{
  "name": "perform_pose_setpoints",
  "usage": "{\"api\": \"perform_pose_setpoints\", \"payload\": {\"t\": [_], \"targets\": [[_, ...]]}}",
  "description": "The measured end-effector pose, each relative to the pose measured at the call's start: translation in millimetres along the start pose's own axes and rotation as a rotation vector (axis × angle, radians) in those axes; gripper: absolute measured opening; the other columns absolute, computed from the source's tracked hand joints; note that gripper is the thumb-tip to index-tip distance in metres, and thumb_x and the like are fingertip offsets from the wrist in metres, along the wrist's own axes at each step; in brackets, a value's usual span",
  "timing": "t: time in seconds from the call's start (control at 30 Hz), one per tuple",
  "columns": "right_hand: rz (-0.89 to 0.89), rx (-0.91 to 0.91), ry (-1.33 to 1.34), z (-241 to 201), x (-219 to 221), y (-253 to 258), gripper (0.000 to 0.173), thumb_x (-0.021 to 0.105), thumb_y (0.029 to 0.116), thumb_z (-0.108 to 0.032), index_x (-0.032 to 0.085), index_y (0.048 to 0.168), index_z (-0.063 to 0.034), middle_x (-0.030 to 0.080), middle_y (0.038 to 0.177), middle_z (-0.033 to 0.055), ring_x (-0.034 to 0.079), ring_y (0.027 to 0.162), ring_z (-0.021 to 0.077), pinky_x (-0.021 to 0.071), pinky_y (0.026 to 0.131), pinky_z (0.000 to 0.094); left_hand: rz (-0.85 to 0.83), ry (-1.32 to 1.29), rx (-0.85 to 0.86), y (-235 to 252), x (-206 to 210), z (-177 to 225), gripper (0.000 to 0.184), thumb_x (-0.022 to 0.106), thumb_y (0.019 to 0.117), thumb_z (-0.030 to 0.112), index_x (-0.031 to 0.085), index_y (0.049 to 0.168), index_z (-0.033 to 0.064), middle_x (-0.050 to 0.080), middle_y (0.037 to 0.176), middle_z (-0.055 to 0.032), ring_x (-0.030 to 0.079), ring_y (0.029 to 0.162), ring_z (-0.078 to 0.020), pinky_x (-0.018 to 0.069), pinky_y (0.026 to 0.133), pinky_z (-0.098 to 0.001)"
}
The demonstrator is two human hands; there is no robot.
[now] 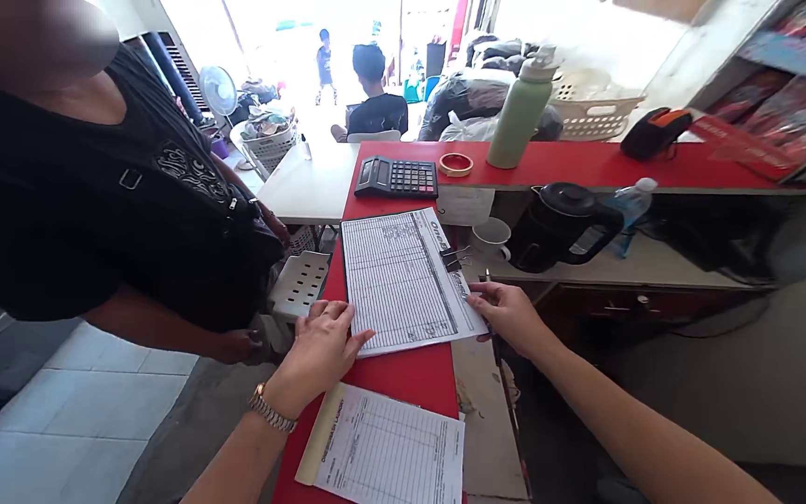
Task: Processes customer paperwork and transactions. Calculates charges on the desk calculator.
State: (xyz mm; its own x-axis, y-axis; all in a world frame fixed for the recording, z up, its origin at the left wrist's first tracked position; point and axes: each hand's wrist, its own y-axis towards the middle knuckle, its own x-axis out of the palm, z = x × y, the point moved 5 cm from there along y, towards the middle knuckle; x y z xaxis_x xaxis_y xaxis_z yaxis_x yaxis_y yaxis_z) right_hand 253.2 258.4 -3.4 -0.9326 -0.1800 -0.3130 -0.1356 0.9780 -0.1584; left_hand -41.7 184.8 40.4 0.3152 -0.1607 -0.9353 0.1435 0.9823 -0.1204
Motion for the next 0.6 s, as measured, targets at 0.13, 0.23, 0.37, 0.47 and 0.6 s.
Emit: {"api": "perform_pose_setpoints", "payload": {"t": [0.13,0.23,0.37,0.47,0.6], "targets": [[0.01,-0.039,-0.009,5,3,18,0.031,0.061,0.104,-0.017,0.064,0.131,-0.0011,0.074,0.099,0.0133,0.074,0.072,0.0195,0.0652,0.062,0.0375,0.01,-0.026,-0.025,36,-2,-12,0.058,0.053,0.1047,0.047,0.053,0.15,0.0094,0.049,0.153,-0.0143,0.034,0.147,-0.0389,0.0259,0.115,-0.0649],[-0.022,-0.13,-0.167,4,8,36,0.035,0.061,0.1033,-0.025,0.066,0.13,-0.0024,0.073,0.106,0.0165,0.073,0.081,0.0245,0.0633,0.073,0.0457,0.096,-0.086,-0.051,48,-2,-31,0.057,0.055,0.1036,0.044,0.053,0.151,0.0121,0.048,0.155,-0.0112,0.034,0.148,-0.0384,0.0266,0.115,-0.0658],[0.021,-0.279,-0.344,-27,-19,25,0.042,0.041,0.1115,-0.026,0.059,0.143,-0.0048,0.067,0.125,0.02,0.073,0.099,0.0294,0.0606,0.087,0.0491,0.206,-0.226,-0.017,21,-8,-35,0.061,0.055,0.1035,0.045,0.048,0.154,0.011,0.045,0.158,-0.0114,0.032,0.149,-0.038,0.0276,0.117,-0.0626],[-0.058,-0.397,0.03,-57,-52,-5,0.044,0.037,0.1068,-0.014,0.055,0.146,-0.0066,0.067,0.133,0.013,0.074,0.101,0.0266,0.0652,0.08,0.043,0.298,-0.295,0.107,-38,-10,-22,0.057,0.056,0.103,0.045,0.056,0.148,0.011,0.056,0.148,-0.0127,0.042,0.144,-0.0351,0.0346,0.117,-0.0548],[-0.433,-0.574,0.625,-82,-78,-43,0.051,0.064,0.0971,-0.013,0.058,0.147,-0.0235,0.064,0.142,0.0053,0.074,0.108,0.0224,0.0657,0.078,0.0338,0.439,-0.321,0.202,-113,5,-9,0.048,0.058,0.1017,0.044,0.067,0.137,0.0132,0.067,0.134,-0.0085,0.058,0.129,-0.028,0.0478,0.106,-0.0488]]}}
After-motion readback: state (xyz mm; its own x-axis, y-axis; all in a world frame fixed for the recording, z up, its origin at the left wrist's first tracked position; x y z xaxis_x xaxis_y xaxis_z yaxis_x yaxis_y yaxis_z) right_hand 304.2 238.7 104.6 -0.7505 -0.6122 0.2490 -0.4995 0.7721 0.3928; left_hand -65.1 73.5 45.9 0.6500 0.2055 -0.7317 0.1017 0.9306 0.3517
